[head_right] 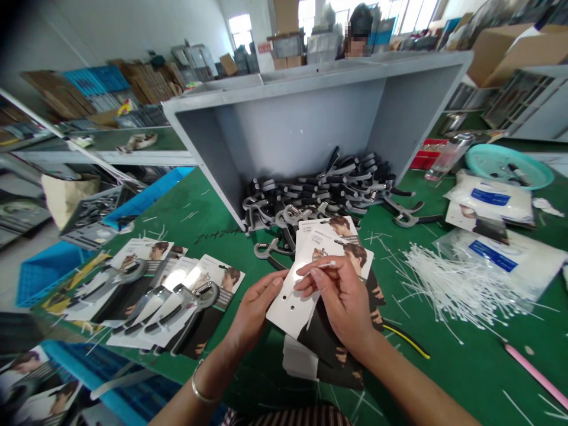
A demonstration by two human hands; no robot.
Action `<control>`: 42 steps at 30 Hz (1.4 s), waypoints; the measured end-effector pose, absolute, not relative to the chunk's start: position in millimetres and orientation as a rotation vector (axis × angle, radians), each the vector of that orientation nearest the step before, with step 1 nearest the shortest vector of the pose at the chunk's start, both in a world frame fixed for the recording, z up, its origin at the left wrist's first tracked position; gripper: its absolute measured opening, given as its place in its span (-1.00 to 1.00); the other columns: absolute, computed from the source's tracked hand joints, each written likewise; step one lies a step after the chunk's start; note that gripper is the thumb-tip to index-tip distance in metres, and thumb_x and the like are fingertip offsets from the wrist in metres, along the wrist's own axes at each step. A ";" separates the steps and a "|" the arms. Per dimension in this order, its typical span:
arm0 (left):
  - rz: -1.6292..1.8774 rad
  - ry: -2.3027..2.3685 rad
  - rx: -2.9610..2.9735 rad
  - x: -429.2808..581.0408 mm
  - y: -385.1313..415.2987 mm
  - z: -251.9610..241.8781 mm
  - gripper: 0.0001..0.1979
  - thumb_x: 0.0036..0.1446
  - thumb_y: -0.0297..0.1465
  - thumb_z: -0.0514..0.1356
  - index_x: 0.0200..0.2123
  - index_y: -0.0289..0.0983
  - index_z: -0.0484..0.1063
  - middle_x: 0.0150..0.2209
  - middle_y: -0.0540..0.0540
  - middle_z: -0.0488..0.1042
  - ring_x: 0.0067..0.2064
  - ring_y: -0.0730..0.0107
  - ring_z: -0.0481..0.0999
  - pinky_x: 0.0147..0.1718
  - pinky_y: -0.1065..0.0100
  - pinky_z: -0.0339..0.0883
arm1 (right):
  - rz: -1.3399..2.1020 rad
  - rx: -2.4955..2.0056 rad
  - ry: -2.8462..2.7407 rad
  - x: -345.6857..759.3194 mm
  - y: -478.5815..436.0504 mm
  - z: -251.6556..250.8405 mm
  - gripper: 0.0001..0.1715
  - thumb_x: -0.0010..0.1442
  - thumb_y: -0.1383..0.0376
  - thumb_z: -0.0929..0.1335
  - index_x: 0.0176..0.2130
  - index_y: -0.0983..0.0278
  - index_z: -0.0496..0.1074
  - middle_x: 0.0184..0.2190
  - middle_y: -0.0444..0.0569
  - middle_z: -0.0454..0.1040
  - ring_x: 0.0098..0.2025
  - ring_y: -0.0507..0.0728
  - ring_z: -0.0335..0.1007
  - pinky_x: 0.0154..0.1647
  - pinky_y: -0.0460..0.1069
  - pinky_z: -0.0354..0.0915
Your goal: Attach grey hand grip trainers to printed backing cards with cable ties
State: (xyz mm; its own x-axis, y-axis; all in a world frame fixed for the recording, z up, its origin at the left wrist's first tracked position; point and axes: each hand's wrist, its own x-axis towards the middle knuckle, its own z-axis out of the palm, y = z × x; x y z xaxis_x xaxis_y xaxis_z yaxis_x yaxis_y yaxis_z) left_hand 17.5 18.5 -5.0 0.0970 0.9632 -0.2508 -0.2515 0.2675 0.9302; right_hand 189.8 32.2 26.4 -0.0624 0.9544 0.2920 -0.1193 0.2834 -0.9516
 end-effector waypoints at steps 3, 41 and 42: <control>1.077 1.089 0.862 17.9 18.2 -4.1 -0.65 0.22 -0.16 0.23 -0.04 -0.25 0.55 -0.25 -0.06 0.57 -0.33 0.47 0.39 -0.38 0.49 0.22 | 1.070 -0.849 -1.305 190.1 30.1 24.6 -0.95 0.39 0.31 0.29 -0.12 0.22 0.34 -0.18 -0.02 0.56 -0.30 0.10 0.58 -0.34 0.04 0.54; 1.096 1.027 0.783 23.2 17.4 -2.3 -0.67 0.14 -0.23 0.31 -0.08 -0.29 0.51 -0.28 -0.06 0.58 -0.35 0.46 0.46 -0.37 0.47 0.28 | 1.001 -1.029 -2.100 195.9 37.3 26.2 -0.87 0.41 0.23 0.25 -0.13 0.18 0.38 -0.24 -0.10 0.50 -0.20 0.10 0.41 -0.16 -0.02 0.25; 1.101 1.021 0.787 23.7 17.2 -2.0 -0.68 0.14 -0.24 0.31 -0.10 -0.29 0.50 -0.28 -0.06 0.58 -0.35 0.45 0.46 -0.36 0.47 0.28 | 1.011 -1.029 -2.098 196.2 37.4 26.0 -0.87 0.41 0.22 0.26 -0.13 0.18 0.38 -0.24 -0.10 0.50 -0.21 0.10 0.41 -0.16 -0.02 0.25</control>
